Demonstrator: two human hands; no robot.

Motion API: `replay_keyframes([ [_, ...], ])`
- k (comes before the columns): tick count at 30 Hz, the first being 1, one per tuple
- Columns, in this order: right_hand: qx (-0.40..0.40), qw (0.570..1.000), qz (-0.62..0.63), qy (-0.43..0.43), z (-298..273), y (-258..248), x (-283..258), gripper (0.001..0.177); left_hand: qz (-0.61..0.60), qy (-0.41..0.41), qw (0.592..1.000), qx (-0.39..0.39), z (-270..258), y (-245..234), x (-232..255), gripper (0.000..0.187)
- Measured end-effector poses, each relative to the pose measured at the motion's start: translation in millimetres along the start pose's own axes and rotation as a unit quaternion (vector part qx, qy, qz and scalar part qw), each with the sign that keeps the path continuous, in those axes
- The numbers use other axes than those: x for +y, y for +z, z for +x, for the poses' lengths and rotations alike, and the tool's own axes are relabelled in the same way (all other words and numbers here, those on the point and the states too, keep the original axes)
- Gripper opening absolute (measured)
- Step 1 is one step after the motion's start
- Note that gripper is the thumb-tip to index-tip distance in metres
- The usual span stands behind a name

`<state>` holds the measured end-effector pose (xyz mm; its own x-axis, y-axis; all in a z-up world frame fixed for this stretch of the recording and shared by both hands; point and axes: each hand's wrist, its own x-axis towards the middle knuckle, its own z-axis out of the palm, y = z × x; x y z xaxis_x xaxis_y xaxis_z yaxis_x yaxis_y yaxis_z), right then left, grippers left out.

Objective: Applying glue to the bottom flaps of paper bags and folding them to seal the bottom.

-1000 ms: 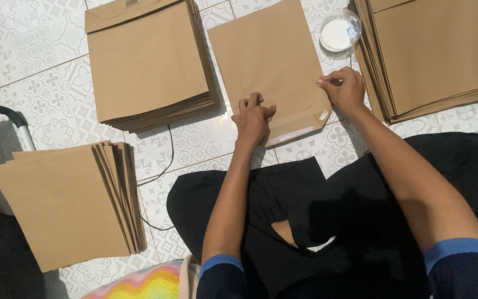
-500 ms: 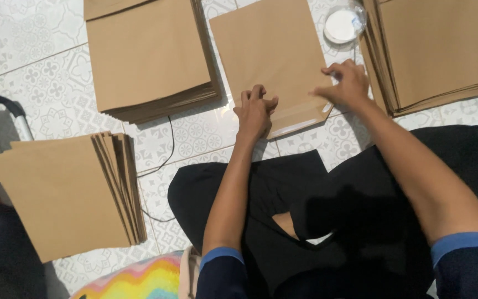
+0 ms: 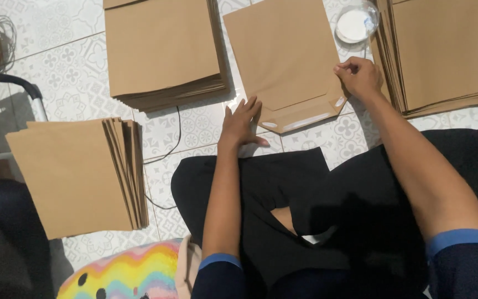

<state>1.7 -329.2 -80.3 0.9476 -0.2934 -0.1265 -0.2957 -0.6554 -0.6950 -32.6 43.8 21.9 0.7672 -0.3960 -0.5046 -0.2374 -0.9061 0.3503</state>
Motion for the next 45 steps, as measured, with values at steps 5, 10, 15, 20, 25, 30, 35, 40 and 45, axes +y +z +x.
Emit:
replay_keyframes([
  [5,-0.027,1.000,-0.001,0.016,6.8,5.0,9.2,0.012,-0.037,0.028,0.987,0.155,14.0,32.3,-4.7,0.111],
  [10,-0.109,0.993,0.000,0.044,1.1,-7.1,-29.8,0.030,-0.057,0.042,0.970,0.231,25.7,40.0,-2.3,0.091],
  [15,-0.157,0.986,-0.033,-0.054,-31.9,-41.3,-89.7,0.044,-0.132,-0.005,0.954,0.268,49.6,60.4,-3.7,0.065],
  [20,-0.132,0.958,-0.194,-0.167,-32.7,-13.3,-69.8,0.070,-0.210,-0.030,0.943,0.258,51.1,54.4,4.1,0.060],
  [25,-0.151,0.926,-0.254,-0.233,-56.0,20.4,-91.2,0.084,-0.235,-0.020,0.937,0.258,62.5,63.3,-5.9,0.061],
  [30,-0.141,0.922,-0.250,-0.261,-75.6,73.4,-112.0,0.094,-0.239,0.002,0.944,0.229,58.5,57.2,-5.6,0.061],
  [35,-0.159,0.927,-0.228,-0.250,-78.6,73.5,-116.4,0.091,-0.217,0.001,0.953,0.213,45.0,44.4,-1.0,0.054],
  [40,-0.155,0.936,-0.232,-0.213,-52.8,21.1,-80.8,0.094,-0.165,0.009,0.967,0.193,51.6,50.7,-11.3,0.061],
  [45,-0.125,0.914,-0.318,-0.217,-17.9,-39.7,-19.2,0.079,-0.128,-0.007,0.978,0.167,48.4,45.1,-12.4,0.064],
])
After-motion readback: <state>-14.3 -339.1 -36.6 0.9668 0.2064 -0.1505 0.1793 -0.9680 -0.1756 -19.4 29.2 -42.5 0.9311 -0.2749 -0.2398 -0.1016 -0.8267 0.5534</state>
